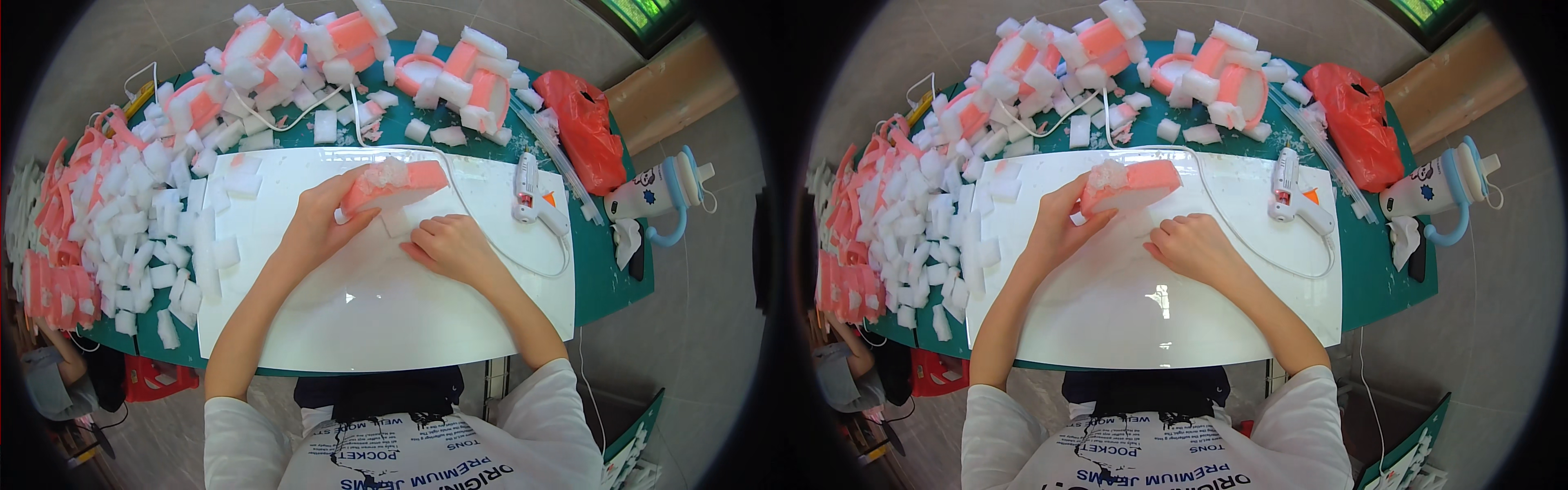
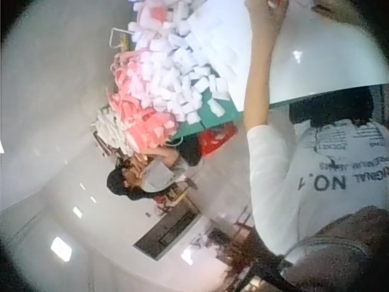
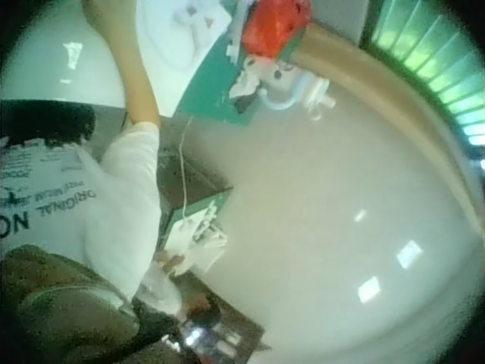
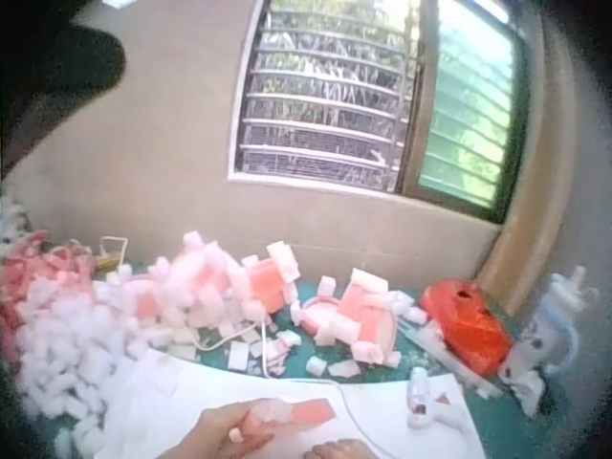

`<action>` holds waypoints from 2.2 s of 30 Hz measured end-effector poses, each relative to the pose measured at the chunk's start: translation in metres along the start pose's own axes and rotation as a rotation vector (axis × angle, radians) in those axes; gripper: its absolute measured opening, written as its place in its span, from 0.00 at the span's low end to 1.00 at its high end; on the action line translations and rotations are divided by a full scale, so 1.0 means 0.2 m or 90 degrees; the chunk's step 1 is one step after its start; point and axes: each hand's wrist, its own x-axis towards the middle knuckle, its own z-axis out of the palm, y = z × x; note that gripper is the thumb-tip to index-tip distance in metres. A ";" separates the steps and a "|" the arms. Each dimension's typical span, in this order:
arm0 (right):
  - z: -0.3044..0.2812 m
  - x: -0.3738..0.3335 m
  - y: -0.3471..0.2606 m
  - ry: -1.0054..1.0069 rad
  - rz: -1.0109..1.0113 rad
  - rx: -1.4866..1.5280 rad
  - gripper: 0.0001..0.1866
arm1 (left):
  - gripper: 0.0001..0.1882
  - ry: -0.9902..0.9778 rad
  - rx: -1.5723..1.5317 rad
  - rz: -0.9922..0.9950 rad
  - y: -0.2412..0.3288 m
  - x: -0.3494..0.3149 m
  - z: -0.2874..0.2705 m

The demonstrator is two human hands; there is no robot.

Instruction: Assemble small decorative foam structures using a glue gun.

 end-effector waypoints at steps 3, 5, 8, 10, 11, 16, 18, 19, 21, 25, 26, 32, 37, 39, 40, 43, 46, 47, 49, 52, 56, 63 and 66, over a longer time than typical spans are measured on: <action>0.05 0.01 -0.02 0.043 0.038 -0.003 0.12 | 0.24 -0.004 -0.008 -0.007 -0.02 0.00 -0.01; 0.08 0.02 -0.04 0.076 0.045 -0.001 0.11 | 0.24 -0.009 -0.012 -0.002 -0.02 0.01 -0.03; 0.10 0.03 -0.09 0.107 0.079 0.003 0.11 | 0.24 -0.025 -0.016 -0.010 -0.03 0.03 -0.05; 0.11 0.04 -0.12 0.098 0.153 0.000 0.12 | 0.24 -0.037 -0.018 -0.021 -0.02 0.04 -0.05; 0.10 0.04 -0.12 0.100 0.154 0.000 0.12 | 0.25 -0.045 -0.016 -0.024 0.00 0.04 -0.06; -0.04 0.02 -0.08 0.271 0.021 0.050 0.04 | 0.26 -0.045 -0.025 0.015 0.01 0.03 -0.05; -0.10 0.04 -0.06 0.344 0.011 0.043 0.11 | 0.28 -0.060 -0.031 -0.009 0.02 0.03 -0.05; -0.13 0.05 -0.05 0.416 0.002 0.036 0.18 | 0.28 -0.060 -0.031 -0.009 0.02 0.03 -0.04; -0.15 0.07 -0.05 0.362 0.011 0.047 0.23 | 0.28 -0.062 -0.033 -0.019 0.03 0.03 -0.05; -0.13 0.08 -0.03 0.274 0.048 0.119 0.29 | 0.28 -0.060 -0.032 -0.037 0.01 0.03 -0.05; -0.13 0.08 -0.03 0.273 0.049 0.118 0.29 | 0.29 -0.058 -0.022 -0.027 0.01 0.03 -0.05; -0.13 0.07 -0.03 0.284 0.060 0.159 0.28 | 0.32 -0.045 -0.024 -0.060 0.03 0.01 -0.02; -0.12 0.09 -0.04 0.290 0.063 0.155 0.28 | 0.39 0.050 0.041 0.079 -0.04 -0.02 0.00; -0.13 0.08 -0.03 0.292 0.065 0.154 0.28 | 0.37 0.019 0.136 0.176 0.00 0.00 0.00; -0.13 0.07 -0.02 0.295 0.066 0.155 0.28 | 0.37 0.017 0.134 0.178 0.00 0.01 0.00; -0.13 0.07 -0.02 0.297 0.067 0.160 0.28 | 0.35 -0.010 0.106 0.127 0.02 0.01 0.00; -0.13 0.07 -0.01 0.294 0.072 0.157 0.28 | 0.34 0.021 0.054 0.104 0.04 0.01 0.00; -0.13 0.07 -0.01 0.295 0.073 0.158 0.28 | 0.33 -0.001 0.070 0.078 0.04 0.01 -0.01; -0.12 0.07 -0.01 0.297 0.075 0.158 0.27 | 0.34 -0.025 0.087 0.053 0.04 0.01 -0.01; -0.12 0.07 -0.01 0.299 0.079 0.161 0.27 | 0.34 -0.028 0.069 0.031 0.06 0.01 -0.01; -0.13 0.07 -0.02 0.305 0.081 0.159 0.27 | 0.34 -0.030 0.056 0.019 0.06 0.01 -0.01; -0.13 0.08 -0.02 0.307 0.085 0.160 0.27 | 0.34 -0.031 0.048 0.027 0.06 0.01 0.00; -0.14 0.08 -0.01 0.306 0.081 0.162 0.27 | 0.34 -0.038 0.085 0.029 0.07 0.01 -0.01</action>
